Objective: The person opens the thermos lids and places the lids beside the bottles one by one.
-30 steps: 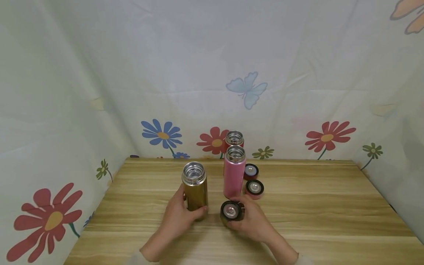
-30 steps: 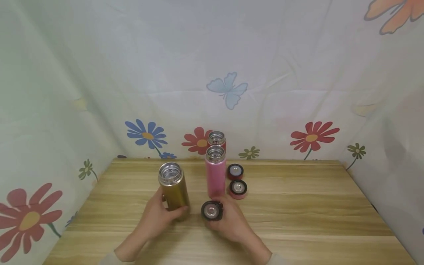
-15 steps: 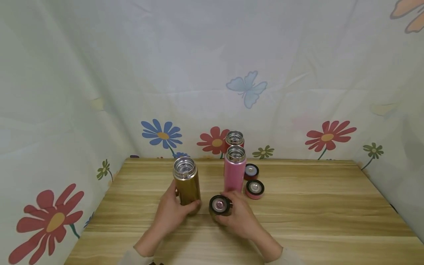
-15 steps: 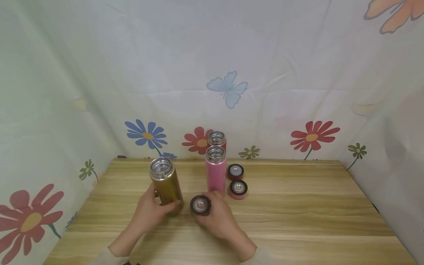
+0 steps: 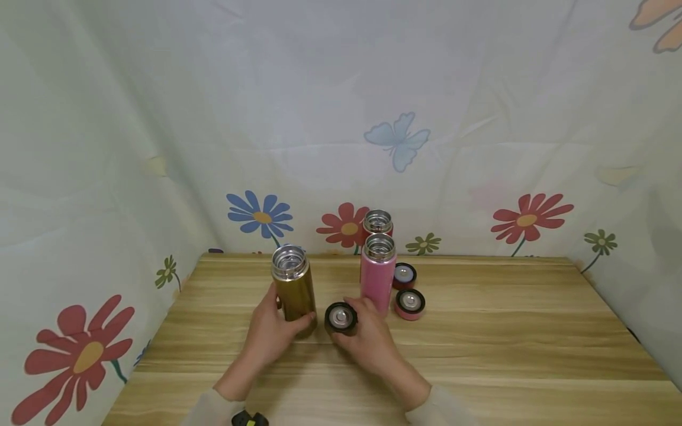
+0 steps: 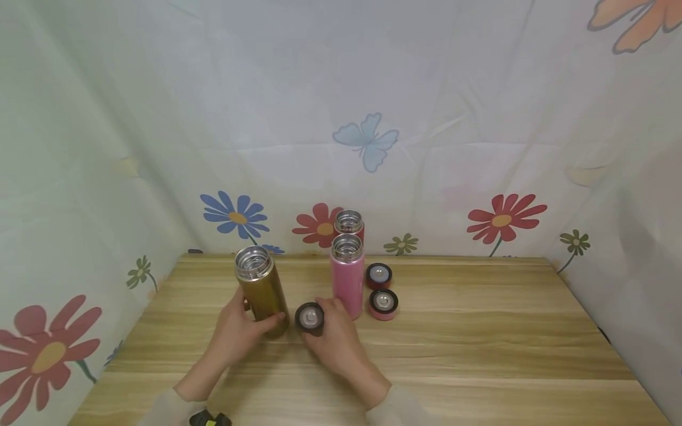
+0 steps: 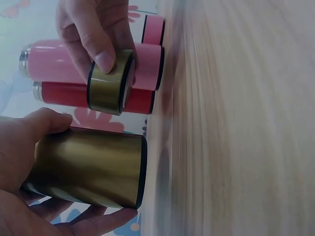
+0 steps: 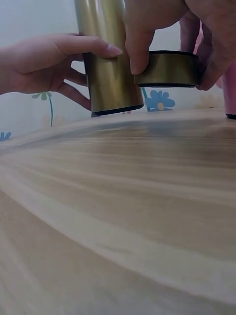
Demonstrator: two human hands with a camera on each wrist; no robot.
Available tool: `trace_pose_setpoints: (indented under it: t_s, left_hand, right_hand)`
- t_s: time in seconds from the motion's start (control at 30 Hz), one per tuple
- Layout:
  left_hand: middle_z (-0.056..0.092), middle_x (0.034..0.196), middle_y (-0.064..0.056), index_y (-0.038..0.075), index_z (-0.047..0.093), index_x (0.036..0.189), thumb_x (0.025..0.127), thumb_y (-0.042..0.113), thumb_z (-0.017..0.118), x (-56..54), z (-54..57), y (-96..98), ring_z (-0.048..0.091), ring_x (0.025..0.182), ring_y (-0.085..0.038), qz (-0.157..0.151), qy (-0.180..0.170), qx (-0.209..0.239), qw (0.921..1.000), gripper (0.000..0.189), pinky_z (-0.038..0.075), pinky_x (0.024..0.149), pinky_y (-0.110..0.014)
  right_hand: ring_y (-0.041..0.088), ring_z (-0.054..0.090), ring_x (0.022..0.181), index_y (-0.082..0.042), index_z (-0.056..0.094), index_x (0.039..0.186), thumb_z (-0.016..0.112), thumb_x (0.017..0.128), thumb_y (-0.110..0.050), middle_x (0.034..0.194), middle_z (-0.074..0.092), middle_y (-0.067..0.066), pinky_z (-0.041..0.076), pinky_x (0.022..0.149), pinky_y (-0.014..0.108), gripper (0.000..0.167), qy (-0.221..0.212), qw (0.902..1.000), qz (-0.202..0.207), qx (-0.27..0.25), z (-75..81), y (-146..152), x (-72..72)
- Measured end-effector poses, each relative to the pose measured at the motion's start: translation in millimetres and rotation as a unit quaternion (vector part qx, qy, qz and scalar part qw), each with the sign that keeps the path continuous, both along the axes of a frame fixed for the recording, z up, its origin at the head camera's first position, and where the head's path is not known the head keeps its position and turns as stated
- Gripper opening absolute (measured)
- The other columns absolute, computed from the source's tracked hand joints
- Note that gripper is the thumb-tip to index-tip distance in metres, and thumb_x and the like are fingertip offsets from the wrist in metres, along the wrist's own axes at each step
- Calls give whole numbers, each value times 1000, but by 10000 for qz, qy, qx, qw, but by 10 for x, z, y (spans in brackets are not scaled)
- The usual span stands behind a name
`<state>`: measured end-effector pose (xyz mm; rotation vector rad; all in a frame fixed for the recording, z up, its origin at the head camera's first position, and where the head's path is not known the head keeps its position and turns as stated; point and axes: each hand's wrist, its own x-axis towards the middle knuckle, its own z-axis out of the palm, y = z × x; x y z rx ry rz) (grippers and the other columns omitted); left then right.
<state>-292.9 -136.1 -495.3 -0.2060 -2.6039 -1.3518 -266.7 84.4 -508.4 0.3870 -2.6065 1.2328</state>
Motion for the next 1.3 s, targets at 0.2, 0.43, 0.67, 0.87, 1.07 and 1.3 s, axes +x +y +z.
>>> trace_pose_setpoints:
  t_s: [0.2,0.43,0.67,0.87,1.07,1.3]
  left_hand:
    - [62,141,-18,13,45,143,80,29,90,-109,-47,-41,61,129,-39,95,50,-55,9999,79,53,101,-58]
    - [59,142,-21,9,42,146,81,31,89,-218,-45,-69,60,129,-42,126,120,-109,9998,82,53,101,-59]
    - [58,143,-23,8,41,147,82,29,88,-330,-24,-71,59,130,-42,193,78,-18,9998,82,52,103,-59]
    - [58,144,-22,9,40,149,83,30,88,-436,-25,-71,59,131,-40,205,18,49,9998,84,52,103,-58]
    - [56,145,-21,8,38,151,84,31,86,-538,-8,-60,58,132,-40,219,39,5,9998,85,51,105,-58]
    - [56,144,-22,6,38,150,85,32,85,-621,-9,-48,57,131,-40,285,-34,-41,9996,85,50,106,-57]
  right_hand:
    - [33,62,122,4,57,140,86,81,-16,130,62,18,50,105,51,68,74,9999,-116,78,-12,-121,-76]
    - [36,61,125,3,55,143,82,86,-14,134,60,20,50,107,52,66,127,9992,-344,179,-12,-268,-165]
    - [39,62,122,2,51,147,79,90,-15,137,57,23,51,104,54,66,16,9981,-509,359,-21,-386,-282]
    - [38,63,119,3,50,147,78,92,-13,136,56,24,53,101,52,64,110,9960,-616,638,-55,-424,-373]
    - [39,64,117,4,50,147,77,92,-12,135,55,25,54,98,51,63,176,9934,-767,829,-92,-444,-470]
    - [44,64,115,5,51,146,78,91,-12,136,54,27,55,96,52,63,77,9914,-968,874,-137,-486,-574]
